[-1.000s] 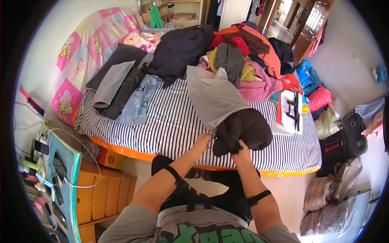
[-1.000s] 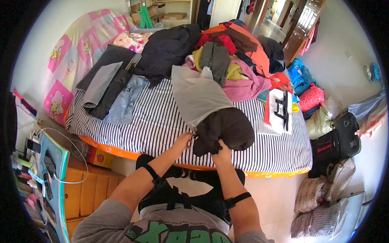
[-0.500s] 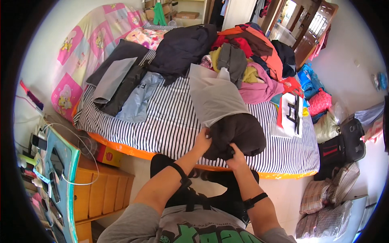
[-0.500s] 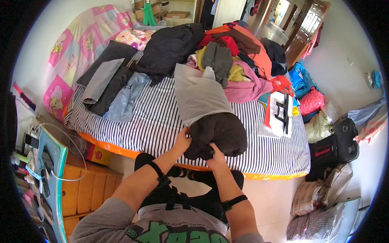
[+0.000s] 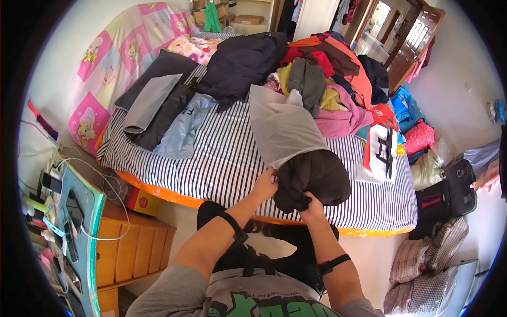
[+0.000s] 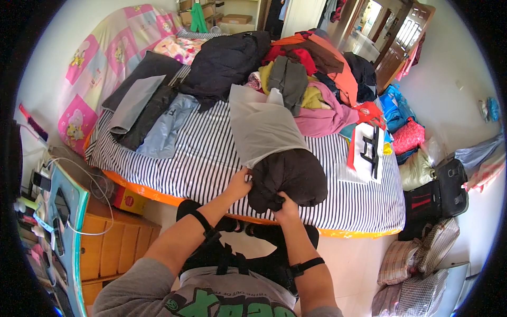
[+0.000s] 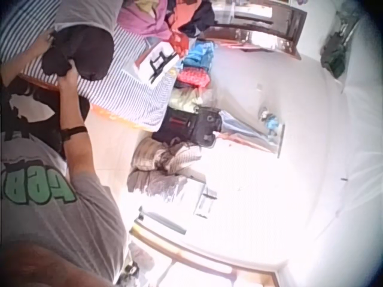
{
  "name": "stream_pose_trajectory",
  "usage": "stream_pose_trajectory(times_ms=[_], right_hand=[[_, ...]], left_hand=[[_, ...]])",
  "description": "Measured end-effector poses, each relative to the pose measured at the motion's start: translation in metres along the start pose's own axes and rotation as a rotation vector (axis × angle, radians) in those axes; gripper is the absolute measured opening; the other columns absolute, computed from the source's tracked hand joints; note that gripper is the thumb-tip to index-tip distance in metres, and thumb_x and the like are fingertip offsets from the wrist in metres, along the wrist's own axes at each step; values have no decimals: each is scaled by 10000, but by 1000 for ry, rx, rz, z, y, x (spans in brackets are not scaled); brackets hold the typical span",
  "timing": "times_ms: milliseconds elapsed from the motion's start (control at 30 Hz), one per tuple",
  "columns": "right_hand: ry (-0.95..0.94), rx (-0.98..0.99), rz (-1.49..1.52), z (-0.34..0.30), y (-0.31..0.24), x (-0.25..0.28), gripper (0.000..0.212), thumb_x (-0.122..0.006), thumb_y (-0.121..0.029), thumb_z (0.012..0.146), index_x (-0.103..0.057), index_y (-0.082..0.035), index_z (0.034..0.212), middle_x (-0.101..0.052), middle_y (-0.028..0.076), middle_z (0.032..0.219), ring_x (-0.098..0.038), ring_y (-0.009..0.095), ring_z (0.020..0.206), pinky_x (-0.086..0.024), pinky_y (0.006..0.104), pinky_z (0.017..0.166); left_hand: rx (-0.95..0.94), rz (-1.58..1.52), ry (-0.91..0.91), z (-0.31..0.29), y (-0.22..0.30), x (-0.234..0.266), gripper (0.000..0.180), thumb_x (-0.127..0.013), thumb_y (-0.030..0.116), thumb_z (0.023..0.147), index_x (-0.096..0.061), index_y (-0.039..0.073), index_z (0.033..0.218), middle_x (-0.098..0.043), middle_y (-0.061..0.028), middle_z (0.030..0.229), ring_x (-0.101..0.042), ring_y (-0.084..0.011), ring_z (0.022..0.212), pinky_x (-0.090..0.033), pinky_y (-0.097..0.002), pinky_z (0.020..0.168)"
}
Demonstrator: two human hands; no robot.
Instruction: Placing a piece of black clothing into a plastic bag on a bed.
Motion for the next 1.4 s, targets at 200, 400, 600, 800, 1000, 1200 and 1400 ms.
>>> stream_pose_trajectory(times_ms=[200, 400, 600, 800, 1000, 1200, 1400], right_hand=[[39, -92, 23, -4, -7, -1, 313, -576, -73, 898, -569, -14, 1205, -632, 149, 1192, -616, 316, 1087, -497, 463, 957], [140, -76, -124, -7, -5, -6, 258, -559, -142, 919, -588, -21, 1145, -669, 134, 1119, -650, 297, 1044, -529, 438, 907], [100, -21, -39, -4, -11, -20, 200, -569, -75, 904, -594, 17, 1080, -654, 150, 1099, -652, 307, 996, -530, 449, 915], [73, 140, -86, 13, -22, -50, 153, -560, 28, 883, -588, 41, 1032, -633, 161, 1022, -648, 314, 959, -552, 448, 889], [53, 133, -69, 35, -15, -39, 294, -568, 53, 868, -557, 35, 1161, -603, 184, 1129, -629, 349, 1032, -537, 483, 928], [86, 103, -129, 2, -14, -47, 516, -559, 74, 862, -460, -30, 1357, -537, 179, 1297, -563, 361, 1179, -489, 501, 1017], [35, 56, -140, 10, -3, -39, 588, -583, 88, 857, -434, -60, 1406, -468, 145, 1420, -502, 357, 1257, -422, 487, 1089]], left_hand=[[190, -317, -95, -1, -16, -9, 240, -677, 5, 794, -598, -21, 1019, -674, -163, 934, -672, -295, 856, -520, -356, 764], [99, -244, 109, -7, -15, -9, 142, -644, 25, 850, -583, -7, 975, -635, -139, 811, -659, -224, 722, -501, -323, 665], [113, -328, 132, -20, -15, -4, 90, -622, 49, 902, -557, -7, 931, -608, -136, 735, -641, -215, 690, -477, -321, 635], [141, -204, 148, -27, -9, -4, 111, -597, 32, 939, -509, 0, 881, -566, -92, 731, -546, -120, 665, -448, -287, 612], [58, -9, 273, -14, -1, 13, 140, -643, 41, 896, -511, 6, 925, -563, -122, 728, -585, -211, 649, -471, -332, 626], [-206, 315, 223, 6, 43, 43, 255, -650, 9, 797, -539, 6, 1027, -554, -207, 929, -603, -393, 762, -513, -458, 689], [-73, 419, 163, 8, 27, 40, 196, -642, -10, 782, -574, 7, 966, -560, -222, 925, -604, -407, 807, -522, -466, 715]])
Point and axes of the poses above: each hand's wrist, its own z-axis towards the middle knuckle, its own x-axis out of the back of the hand, y = z × x, the point moved 4 cm from there along z, towards the middle knuckle
